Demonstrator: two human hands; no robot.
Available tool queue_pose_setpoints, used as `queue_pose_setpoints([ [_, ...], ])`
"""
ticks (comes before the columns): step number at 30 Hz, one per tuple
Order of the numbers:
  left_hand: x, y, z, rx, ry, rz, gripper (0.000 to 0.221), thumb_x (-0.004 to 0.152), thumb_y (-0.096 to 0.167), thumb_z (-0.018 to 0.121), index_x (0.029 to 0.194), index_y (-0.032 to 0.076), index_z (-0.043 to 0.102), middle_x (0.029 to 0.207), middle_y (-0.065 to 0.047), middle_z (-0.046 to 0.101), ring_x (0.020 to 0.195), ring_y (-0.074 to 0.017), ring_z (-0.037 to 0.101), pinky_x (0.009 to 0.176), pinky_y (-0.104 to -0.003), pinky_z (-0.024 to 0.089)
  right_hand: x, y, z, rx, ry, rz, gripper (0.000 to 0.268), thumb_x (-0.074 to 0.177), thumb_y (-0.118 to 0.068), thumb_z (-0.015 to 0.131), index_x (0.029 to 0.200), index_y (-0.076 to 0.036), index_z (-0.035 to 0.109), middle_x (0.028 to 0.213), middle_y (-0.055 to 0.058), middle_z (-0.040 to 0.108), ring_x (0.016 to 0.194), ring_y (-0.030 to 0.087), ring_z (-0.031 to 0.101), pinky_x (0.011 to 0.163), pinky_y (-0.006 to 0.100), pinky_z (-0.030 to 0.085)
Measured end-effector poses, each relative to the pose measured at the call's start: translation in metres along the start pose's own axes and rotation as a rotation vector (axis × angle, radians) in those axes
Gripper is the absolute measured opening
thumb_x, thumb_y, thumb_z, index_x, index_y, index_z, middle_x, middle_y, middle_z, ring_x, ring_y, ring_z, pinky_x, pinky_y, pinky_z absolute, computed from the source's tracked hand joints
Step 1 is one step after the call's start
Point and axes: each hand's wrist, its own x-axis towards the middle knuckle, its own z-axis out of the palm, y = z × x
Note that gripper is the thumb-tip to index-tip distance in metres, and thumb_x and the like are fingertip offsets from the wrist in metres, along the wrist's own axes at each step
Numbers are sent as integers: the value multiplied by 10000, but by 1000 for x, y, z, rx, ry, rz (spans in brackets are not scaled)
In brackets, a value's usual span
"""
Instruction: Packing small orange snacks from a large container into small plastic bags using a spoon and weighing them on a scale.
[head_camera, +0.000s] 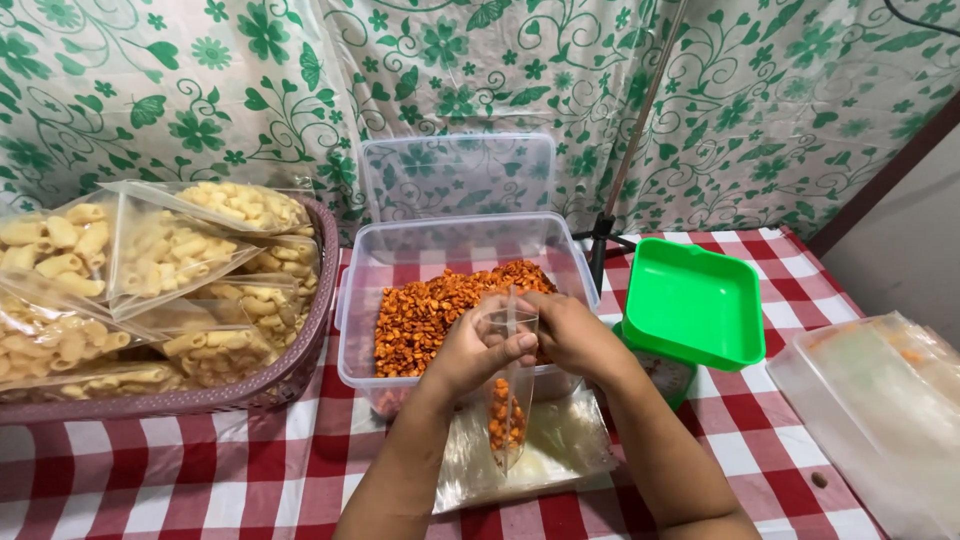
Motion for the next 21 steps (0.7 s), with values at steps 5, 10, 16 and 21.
queue_pose_setpoints([
  [5,-1,2,-1,9,-3,10,613,808,385,859,1258,41,625,900,-178,748,752,-223,765,564,-239,598,1,16,4,-18,-19,-37,149,904,-73,536,1007,-102,640,900,233,737,972,485,679,888,566,540],
  [10,-2,6,2,17,-6,25,577,826,361,844,1250,33,628,898,-178,746,766,-228,767,579,-248,601,1,26,10,-3,17,-28,144,933,-110,511,1023,-106,623,850,252,710,931,496,673,849,573,542],
  [16,-3,9,5,-12,-6,49,579,823,342,848,1247,16,626,886,-197,736,771,-265,767,608,-293,619,1,42,16,54,84,59,157,980,-172,483,1066,-142,612,719,231,696,835,505,693,786,582,545],
  [21,-2,3,0,-19,-7,59,599,818,356,851,1250,12,620,876,-184,729,761,-254,763,615,-295,621,1,51,20,129,192,152,225,1059,-346,429,1165,-248,602,604,100,709,784,419,735,750,528,563],
])
